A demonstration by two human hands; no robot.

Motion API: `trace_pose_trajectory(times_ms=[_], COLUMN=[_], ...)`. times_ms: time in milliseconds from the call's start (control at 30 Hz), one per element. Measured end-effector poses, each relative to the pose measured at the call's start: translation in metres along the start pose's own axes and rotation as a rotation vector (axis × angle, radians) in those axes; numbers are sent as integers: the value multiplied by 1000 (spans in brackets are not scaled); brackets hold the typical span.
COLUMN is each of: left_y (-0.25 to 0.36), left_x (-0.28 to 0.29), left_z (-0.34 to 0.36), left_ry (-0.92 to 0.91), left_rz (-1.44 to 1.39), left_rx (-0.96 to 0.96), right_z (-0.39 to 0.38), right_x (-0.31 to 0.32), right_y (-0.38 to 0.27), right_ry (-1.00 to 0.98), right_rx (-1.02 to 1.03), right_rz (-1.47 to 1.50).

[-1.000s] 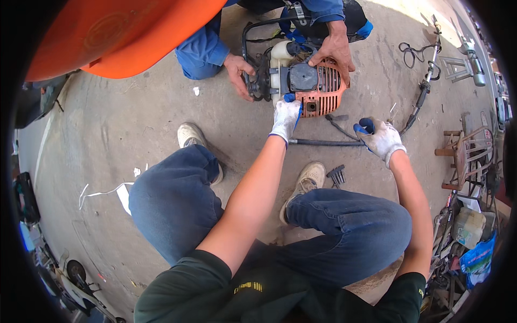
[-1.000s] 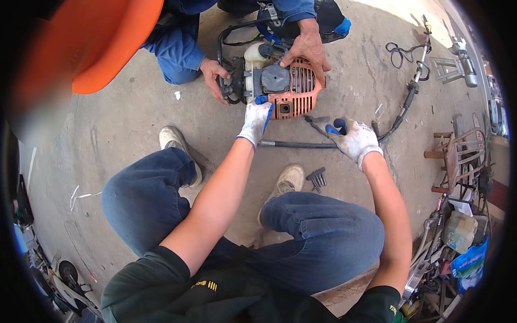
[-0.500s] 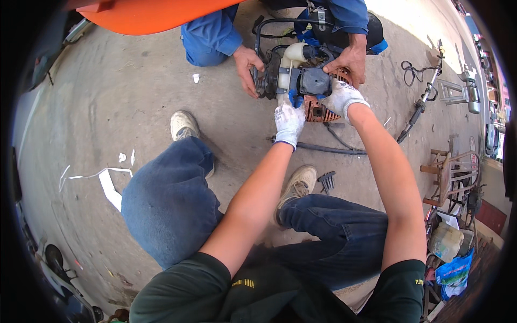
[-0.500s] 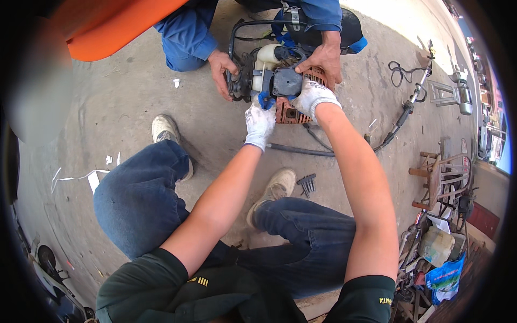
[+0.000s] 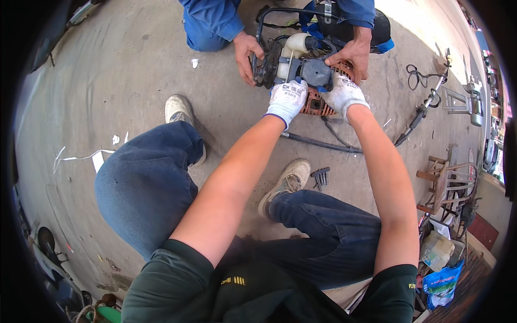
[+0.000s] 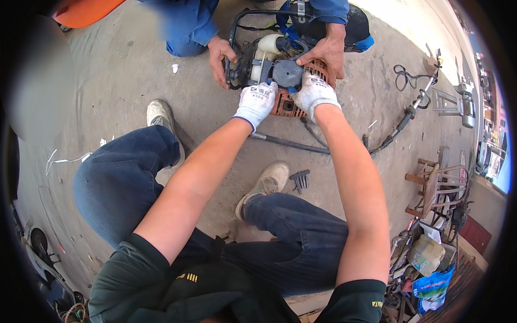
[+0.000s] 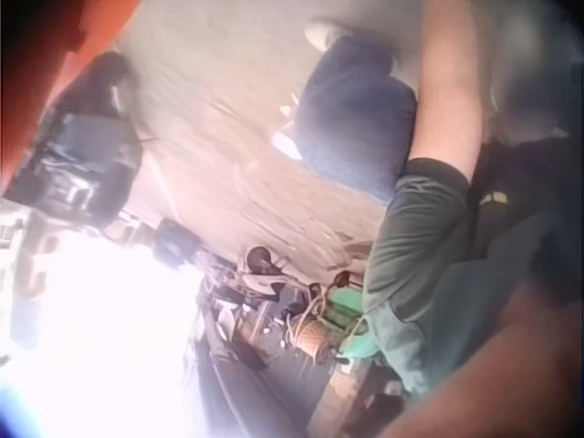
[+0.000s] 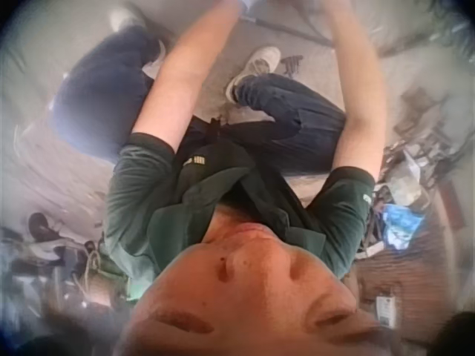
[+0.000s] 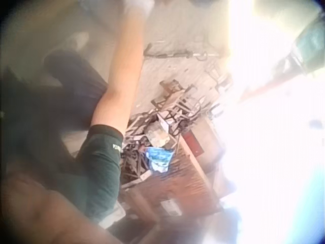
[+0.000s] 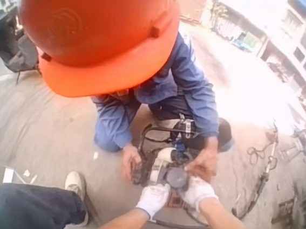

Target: The person kneels and uses a cordless drill to remove screws from a small engine held by another person. After detaching a cover, the person stands, walks through a cluttered storage area, and picks up a coiled hose before returning to the engine.

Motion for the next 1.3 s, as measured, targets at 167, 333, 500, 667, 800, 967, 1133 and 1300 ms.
trace_pose_trajectory(times_ms=[167, 333, 500, 667, 800, 967, 1133, 1300], left_y=[-10, -44, -61, -51, -52, -60, -69, -60], left_x=[18, 0, -6, 44, 35, 31, -1, 15], left_z=[-3, -42, -75, -43, -1, 10, -1, -7], left_ry=[3, 65, -328, 255, 192, 129, 223, 61], left_rz=[-5, -313, -339, -304, -84, -108, 58, 43], left_rx=[-115, 94, 224, 98, -4, 14, -24, -101], right_z=[3, 16, 16, -9, 16, 31, -4, -20], right_x=[-4, 4, 23, -2, -6, -4, -25, -49], right_y=[5, -5, -24, -62, -69, -71, -39, -22], right_ry=[21, -37, -17, 278, 321, 229, 393, 533], right_rx=[27, 72, 21, 247, 149, 258, 483, 404], right_rz=[-14, -28, -171, -615, -678, -689, -495, -220])
Point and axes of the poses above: each hand's wrist, its own z-axis towards the middle knuckle, its own x-axis out of the back of the hand, y = z × x, the point moved 5 cm from there along z, towards the middle knuckle, and after that the axes turned 8 degrees about -y, right-handed, at the moved point
